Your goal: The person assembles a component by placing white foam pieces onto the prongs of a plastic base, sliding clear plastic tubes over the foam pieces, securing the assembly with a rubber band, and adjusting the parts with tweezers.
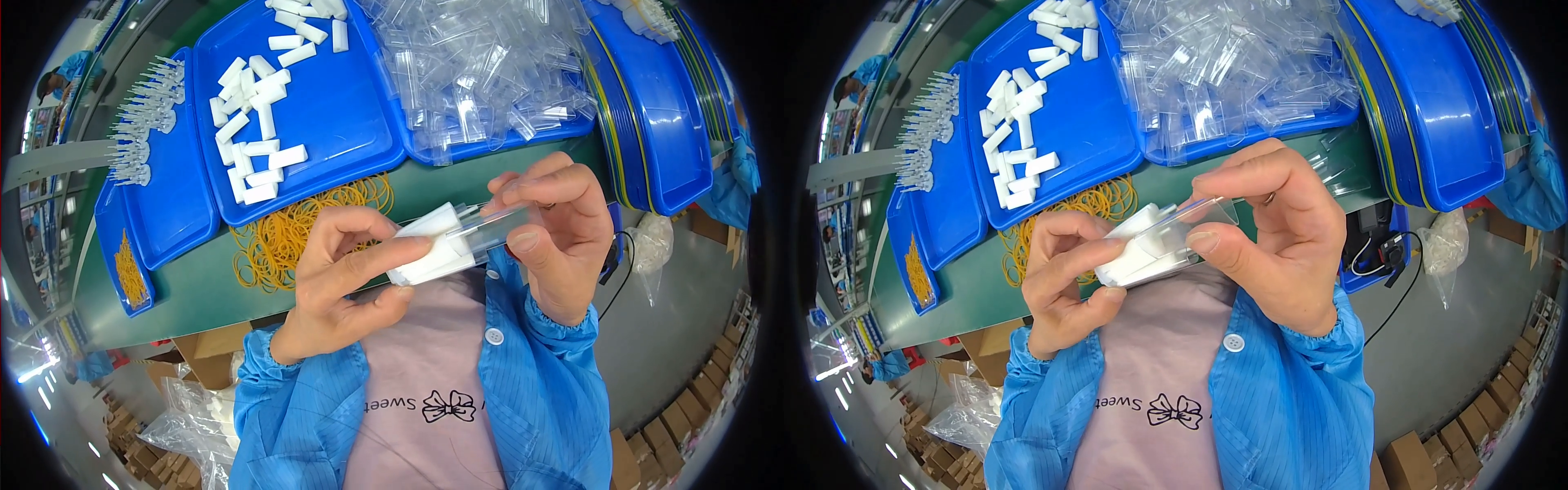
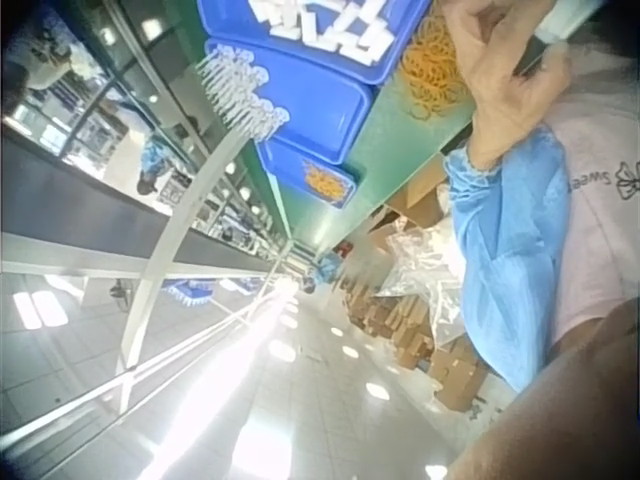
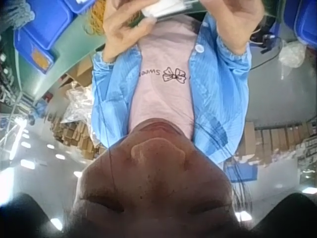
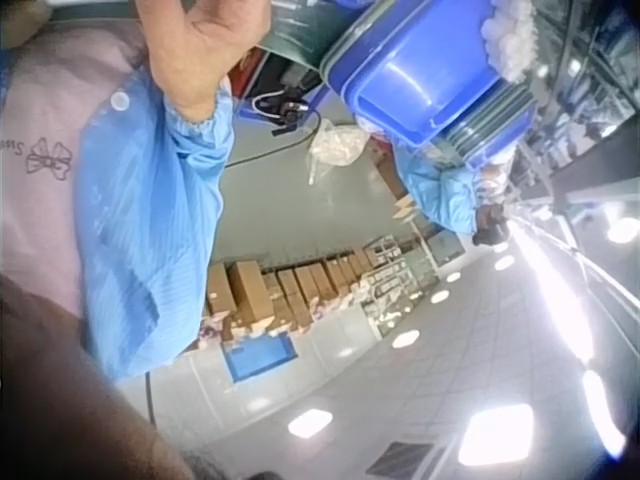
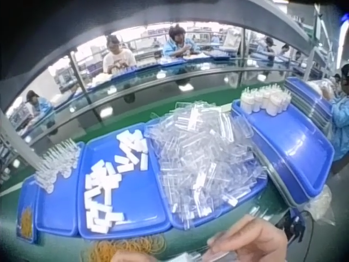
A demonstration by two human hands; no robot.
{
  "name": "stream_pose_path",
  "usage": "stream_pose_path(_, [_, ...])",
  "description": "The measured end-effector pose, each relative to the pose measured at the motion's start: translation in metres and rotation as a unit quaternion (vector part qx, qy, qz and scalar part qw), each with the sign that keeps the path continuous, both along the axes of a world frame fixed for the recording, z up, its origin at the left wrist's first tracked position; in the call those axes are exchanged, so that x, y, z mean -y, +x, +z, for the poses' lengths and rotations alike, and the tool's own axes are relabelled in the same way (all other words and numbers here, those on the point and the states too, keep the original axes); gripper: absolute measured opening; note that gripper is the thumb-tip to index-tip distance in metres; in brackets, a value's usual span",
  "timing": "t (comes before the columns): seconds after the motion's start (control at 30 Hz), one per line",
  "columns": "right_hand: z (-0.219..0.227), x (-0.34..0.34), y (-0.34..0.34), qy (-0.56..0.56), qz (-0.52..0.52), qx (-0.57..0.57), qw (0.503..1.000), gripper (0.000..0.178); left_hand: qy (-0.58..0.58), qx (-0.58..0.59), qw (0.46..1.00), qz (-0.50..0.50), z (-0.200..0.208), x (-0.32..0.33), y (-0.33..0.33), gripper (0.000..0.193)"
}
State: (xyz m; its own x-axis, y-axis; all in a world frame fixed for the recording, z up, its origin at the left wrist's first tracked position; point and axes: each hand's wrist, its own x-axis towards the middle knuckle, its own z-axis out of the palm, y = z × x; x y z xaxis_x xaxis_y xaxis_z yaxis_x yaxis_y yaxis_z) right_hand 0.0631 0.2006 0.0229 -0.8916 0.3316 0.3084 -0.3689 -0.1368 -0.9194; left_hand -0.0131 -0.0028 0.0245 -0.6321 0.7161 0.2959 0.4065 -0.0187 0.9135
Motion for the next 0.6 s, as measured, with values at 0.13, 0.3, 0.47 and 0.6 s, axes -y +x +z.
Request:
stream_pose_path(0.13, [0.0, -0.001, 0.002, -0.036, 0.004, 0.03, 0.999, 0.026, -0.003, -0.041, 0.999, 0.028, -0.002, -0.001, 0.003, 0.041])
stream_pose_path(0.3, [-0.003, -0.012, 0.01, 0.014, 0.0, 0.072, 0.997, 0.018, -0.042, -0.121, 0.99, 0.065, -0.005, 0.0, 0.003, 0.042])
stream_pose_path(0.47, [-0.007, -0.016, 0.004, 0.027, 0.002, 0.098, 0.995, 0.014, -0.049, -0.143, 0.987, 0.053, -0.008, -0.004, 0.0, 0.041])
stream_pose_path(0.6, [-0.01, -0.017, 0.002, -0.004, 0.018, 0.098, 0.995, 0.014, -0.041, -0.14, 0.988, 0.05, -0.009, -0.004, -0.001, 0.041])
